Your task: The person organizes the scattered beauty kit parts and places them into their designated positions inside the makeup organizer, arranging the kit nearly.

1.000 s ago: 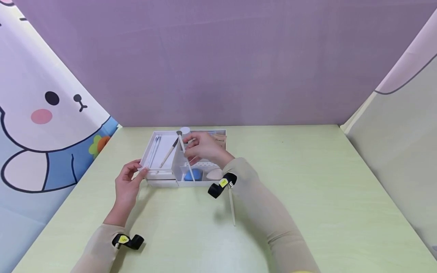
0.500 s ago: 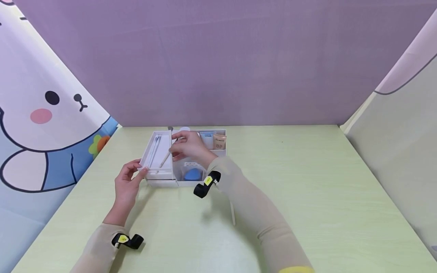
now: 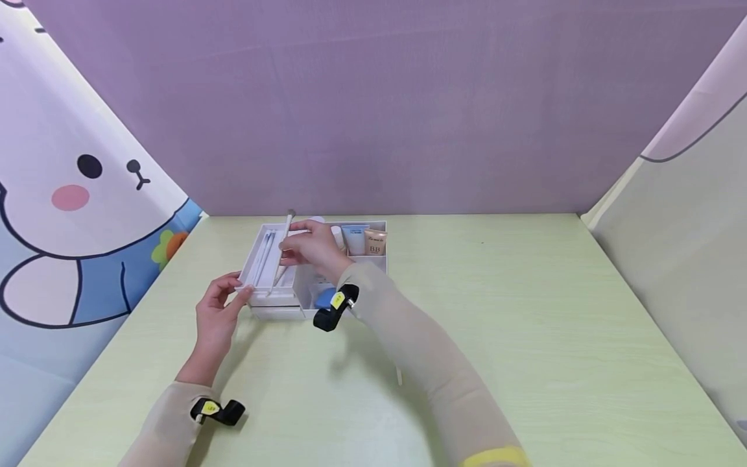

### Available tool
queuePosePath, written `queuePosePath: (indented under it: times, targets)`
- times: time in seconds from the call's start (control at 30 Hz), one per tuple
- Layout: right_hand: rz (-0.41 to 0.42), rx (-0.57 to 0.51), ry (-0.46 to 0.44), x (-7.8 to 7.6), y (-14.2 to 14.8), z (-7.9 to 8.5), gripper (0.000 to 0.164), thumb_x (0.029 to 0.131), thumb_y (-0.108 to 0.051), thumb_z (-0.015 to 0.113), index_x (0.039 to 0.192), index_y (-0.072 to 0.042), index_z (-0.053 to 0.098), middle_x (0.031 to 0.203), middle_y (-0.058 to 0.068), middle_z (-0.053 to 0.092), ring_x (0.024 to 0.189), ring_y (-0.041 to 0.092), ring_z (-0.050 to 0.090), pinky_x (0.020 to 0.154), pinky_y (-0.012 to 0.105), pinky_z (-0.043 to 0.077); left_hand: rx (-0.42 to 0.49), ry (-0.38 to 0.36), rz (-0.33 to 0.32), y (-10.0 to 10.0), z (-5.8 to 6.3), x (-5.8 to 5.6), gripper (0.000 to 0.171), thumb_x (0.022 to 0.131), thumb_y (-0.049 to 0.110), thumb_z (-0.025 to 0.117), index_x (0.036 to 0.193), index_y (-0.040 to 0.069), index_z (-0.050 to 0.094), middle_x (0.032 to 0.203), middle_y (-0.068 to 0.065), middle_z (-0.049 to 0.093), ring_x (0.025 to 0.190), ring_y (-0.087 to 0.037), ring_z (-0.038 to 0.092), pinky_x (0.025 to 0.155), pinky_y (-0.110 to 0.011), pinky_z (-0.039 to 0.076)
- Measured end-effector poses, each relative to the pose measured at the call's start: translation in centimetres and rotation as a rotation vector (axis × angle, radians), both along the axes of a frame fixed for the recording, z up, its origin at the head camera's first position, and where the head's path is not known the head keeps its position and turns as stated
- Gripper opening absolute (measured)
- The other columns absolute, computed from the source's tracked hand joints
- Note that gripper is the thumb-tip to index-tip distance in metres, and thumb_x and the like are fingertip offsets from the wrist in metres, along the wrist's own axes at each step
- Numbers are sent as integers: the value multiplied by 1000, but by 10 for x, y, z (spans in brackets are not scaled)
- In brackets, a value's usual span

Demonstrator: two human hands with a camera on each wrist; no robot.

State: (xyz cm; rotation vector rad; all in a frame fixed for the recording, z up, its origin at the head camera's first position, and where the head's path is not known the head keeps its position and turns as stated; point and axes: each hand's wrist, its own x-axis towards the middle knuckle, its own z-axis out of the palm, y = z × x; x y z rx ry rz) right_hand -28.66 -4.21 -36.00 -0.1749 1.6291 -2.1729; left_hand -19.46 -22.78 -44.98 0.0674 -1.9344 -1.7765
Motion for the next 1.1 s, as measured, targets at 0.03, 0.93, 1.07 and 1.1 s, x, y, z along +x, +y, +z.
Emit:
queuePosePath:
  times: [0.03,0.93,1.07,1.1]
  targets:
    - [-11,-2,-5,0,-1,0,53,88,12,61,139,8,44,82,12,63,63,16,64,58,27,57,-2,0,0,0,0,0,23,89,-3,70,103,-12,54,120,0,61,101,-9,57,73,-16,47]
    - [-145,212,76,-6,-29,-2,46,81,13,73,124,6,58,79,18,71,59,20,66,60,34,59,-2,-16,-1,-1,0,0,25,90,-2,71,105,-12,54,119,2,61,102,-9,56,73,-15,47]
    - [-109,248,84,-7,-27,-1,45,82,12,72,125,5,59,82,20,71,60,21,66,61,34,59,-9,-29,-4,-1,0,0,25,90,-1,70,106,-11,54,122,0,61,103,-9,56,75,-15,47]
    - [-100,246,86,-7,-27,-1,46,83,12,72,126,5,58,83,20,71,60,20,66,61,34,59,-10,-30,-4,-1,0,0,25,91,-1,70,106,-11,54,122,-1,61,103,-9,56,75,-16,47]
